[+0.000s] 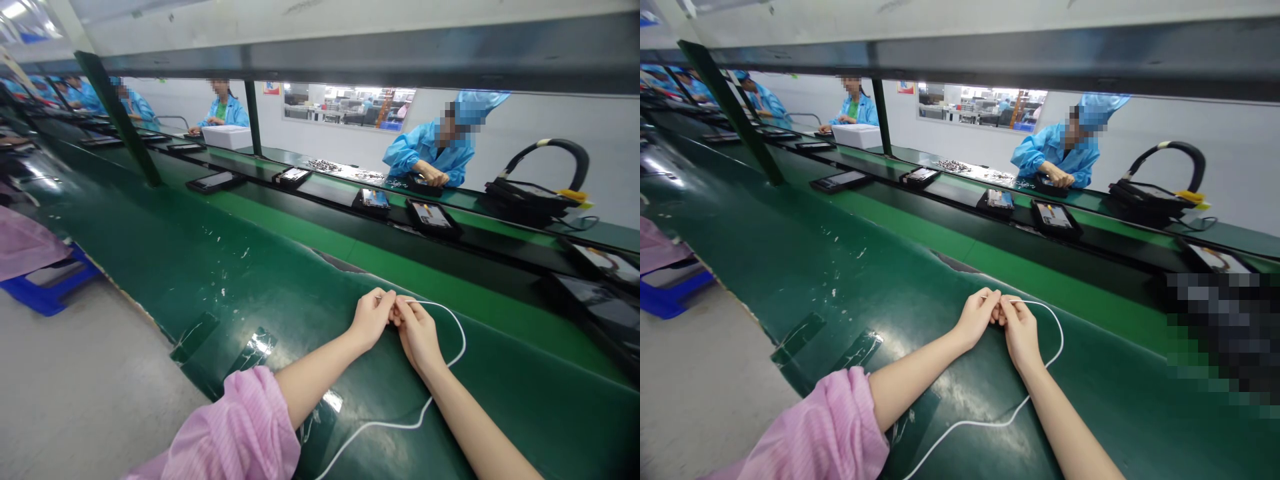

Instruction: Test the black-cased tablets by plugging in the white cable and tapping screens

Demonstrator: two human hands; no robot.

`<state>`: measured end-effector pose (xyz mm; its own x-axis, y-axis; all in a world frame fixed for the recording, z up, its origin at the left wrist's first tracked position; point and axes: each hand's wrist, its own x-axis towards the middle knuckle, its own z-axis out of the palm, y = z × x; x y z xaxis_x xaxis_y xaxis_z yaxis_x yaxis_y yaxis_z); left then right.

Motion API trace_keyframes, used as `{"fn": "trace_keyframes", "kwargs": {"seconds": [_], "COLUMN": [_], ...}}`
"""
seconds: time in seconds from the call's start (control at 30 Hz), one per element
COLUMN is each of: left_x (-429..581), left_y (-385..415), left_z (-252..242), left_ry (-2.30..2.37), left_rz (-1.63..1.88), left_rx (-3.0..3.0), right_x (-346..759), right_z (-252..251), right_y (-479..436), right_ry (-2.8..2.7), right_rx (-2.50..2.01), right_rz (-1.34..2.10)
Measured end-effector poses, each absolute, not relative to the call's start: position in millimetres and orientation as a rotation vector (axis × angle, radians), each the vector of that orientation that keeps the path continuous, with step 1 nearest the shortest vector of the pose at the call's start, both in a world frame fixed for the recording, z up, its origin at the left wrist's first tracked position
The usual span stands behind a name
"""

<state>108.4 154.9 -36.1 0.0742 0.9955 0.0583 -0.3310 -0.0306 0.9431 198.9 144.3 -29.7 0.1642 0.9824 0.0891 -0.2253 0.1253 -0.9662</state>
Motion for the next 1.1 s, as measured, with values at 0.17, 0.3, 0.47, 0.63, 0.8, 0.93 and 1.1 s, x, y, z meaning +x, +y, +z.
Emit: {"fn": "trace_keyframes", "kwargs": {"seconds": [0.17,0.3,0.47,0.63,0.8,0.93,1.1], "left_x": [108.7,108.6,107.9,107.8,108.1,107.9,107.7], "left_y": [154.8,155.3,155.2,155.3,155.2,155.2,155.6], "left_z": [-36.1,-36.7,-36.8,-36.6,-36.1,-36.2,-36.7], "left_ry": [0.873,0.870,0.869,0.870,0.871,0.868,0.863], "left_rz": [1.325,1.323,1.322,1.317,1.313,1.310,1.309], "left_rx": [1.022,1.023,1.026,1.026,1.022,1.020,1.024], "right_x": [199.1,201.2,202.3,200.8,199.6,200.3,201.1], "right_z": [-29.6,-32.8,-35.7,-35.0,-32.8,-32.9,-34.9], "right_y": [143.5,144.6,146.4,146.6,145.6,145.5,146.2], "right_ry": [-0.974,-1.007,-1.026,-0.996,-0.993,-1.022,-0.992], "right_rx": [-1.036,-1.026,-1.021,-1.028,-1.034,-1.023,-1.021], "right_rz": [1.124,1.114,1.110,1.113,1.111,1.118,1.107]}}
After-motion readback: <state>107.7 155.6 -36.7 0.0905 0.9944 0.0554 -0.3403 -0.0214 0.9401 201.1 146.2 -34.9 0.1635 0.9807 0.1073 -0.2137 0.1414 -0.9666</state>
